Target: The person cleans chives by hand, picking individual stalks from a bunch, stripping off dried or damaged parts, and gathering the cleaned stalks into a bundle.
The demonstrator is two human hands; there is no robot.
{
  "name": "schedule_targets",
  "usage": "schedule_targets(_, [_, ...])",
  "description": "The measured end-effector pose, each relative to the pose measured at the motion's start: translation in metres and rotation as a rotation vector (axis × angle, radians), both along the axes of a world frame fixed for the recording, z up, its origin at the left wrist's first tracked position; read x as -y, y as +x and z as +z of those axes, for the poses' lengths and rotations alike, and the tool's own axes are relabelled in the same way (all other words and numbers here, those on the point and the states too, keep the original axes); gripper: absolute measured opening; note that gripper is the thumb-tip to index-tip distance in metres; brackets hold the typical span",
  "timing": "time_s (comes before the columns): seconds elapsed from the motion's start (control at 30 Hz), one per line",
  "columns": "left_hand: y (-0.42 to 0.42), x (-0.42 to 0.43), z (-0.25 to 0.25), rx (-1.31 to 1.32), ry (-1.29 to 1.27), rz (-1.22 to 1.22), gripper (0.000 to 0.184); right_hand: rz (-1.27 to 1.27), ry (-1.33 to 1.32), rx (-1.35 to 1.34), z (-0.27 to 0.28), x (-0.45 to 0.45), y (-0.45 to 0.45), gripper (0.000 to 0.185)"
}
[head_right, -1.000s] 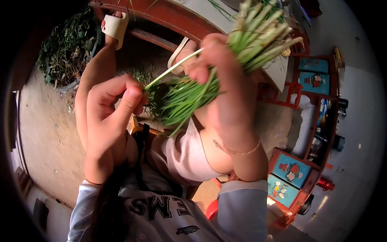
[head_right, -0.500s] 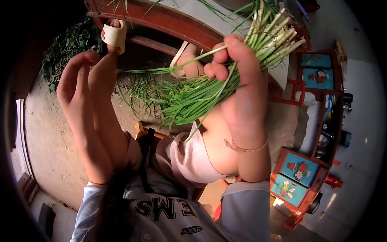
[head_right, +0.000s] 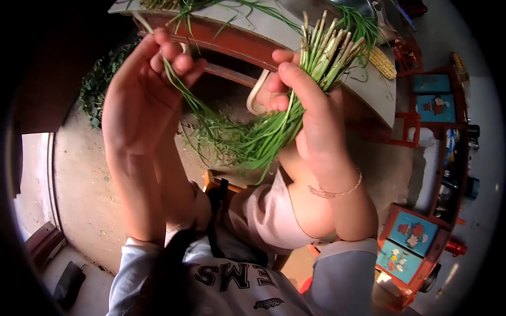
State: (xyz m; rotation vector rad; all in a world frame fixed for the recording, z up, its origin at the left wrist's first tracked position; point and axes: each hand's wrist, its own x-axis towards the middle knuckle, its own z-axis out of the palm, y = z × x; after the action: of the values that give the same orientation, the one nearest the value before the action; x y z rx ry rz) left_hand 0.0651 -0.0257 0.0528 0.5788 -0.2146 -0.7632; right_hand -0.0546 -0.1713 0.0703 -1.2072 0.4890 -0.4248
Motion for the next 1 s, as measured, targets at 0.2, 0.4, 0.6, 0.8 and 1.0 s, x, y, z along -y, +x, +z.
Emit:
schedule_targets(0.2, [0.033, -0.012, 0.024, -0.512, -0.461, -0.213, 0.014, 0.060, -0.080, -0.111, -0.001, -0.002, 0.006, 0.020])
schedule_targets(0.4, [0.052, -0.023, -0.007, -0.791, -0.776, -0.220, 0.017, 0.143, -0.074, -0.108, -0.005, 0.002, 0.003, 0.013])
schedule_targets(0.6, [0.052, -0.028, -0.016, -0.939, -0.885, -0.194, 0.020, 0.300, -0.105, -0.213, -0.013, -0.007, 0.013, 0.021])
schedule_targets(0.8, [0.055, -0.033, -0.021, -1.038, -0.833, -0.251, 0.021, 0.508, 0.003, -0.120, -0.025, -0.024, 0.028, 0.039])
schedule_targets(1.0, [0.072, -0.041, -0.035, -1.113, -0.842, -0.137, 0.018, 0.750, 0.242, -0.185, -0.022, -0.028, 0.027, 0.030])
